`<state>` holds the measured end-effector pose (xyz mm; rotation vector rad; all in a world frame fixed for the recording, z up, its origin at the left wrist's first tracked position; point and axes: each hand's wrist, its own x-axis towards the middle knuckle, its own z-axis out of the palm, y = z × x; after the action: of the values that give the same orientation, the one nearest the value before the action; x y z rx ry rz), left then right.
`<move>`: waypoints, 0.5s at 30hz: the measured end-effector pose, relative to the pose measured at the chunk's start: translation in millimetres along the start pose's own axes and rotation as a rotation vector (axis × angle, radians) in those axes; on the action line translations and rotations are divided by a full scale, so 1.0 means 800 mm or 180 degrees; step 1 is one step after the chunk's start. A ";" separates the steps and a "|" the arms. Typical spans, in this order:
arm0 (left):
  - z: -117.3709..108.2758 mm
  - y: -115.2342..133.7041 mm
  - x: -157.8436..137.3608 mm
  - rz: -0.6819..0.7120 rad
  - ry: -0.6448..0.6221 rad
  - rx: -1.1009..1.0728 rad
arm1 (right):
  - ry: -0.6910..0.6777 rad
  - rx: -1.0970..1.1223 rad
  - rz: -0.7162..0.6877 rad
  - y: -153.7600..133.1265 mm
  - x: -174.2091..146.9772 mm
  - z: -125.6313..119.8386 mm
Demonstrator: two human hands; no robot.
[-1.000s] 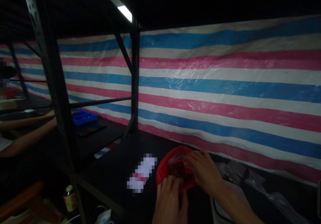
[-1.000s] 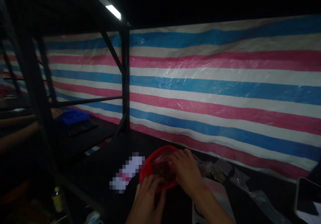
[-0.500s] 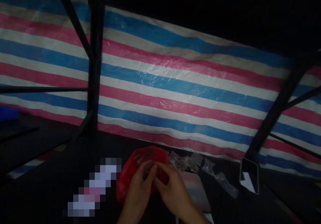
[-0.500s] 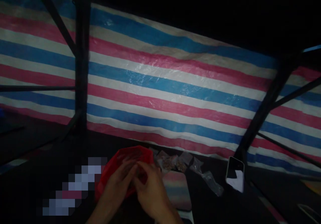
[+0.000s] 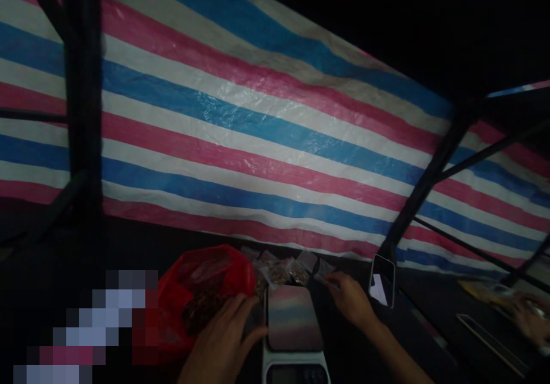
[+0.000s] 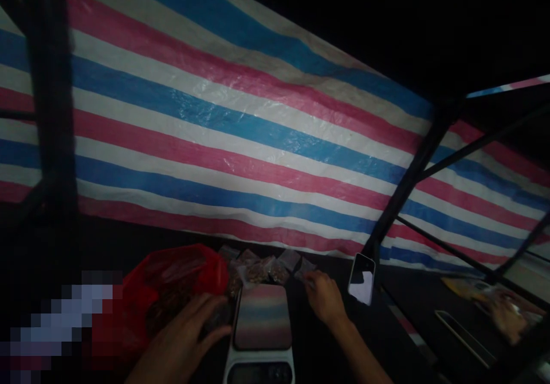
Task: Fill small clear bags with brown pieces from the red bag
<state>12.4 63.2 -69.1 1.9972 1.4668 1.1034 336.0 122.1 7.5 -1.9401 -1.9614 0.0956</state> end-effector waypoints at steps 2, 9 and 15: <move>0.018 -0.022 -0.006 -0.0146 -0.0124 0.0176 | -0.0051 -0.0227 -0.0032 0.004 0.017 0.010; 0.002 -0.015 -0.004 -0.0287 -0.0342 0.0454 | -0.0044 -0.0245 -0.0110 0.008 0.039 0.021; -0.022 0.035 0.003 0.0106 0.0331 0.0880 | 0.0268 0.0761 -0.0230 -0.039 0.025 0.003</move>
<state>15.4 53.6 -37.3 2.1837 1.7264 1.0815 306.4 140.6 19.0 -1.6927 -1.8696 0.2149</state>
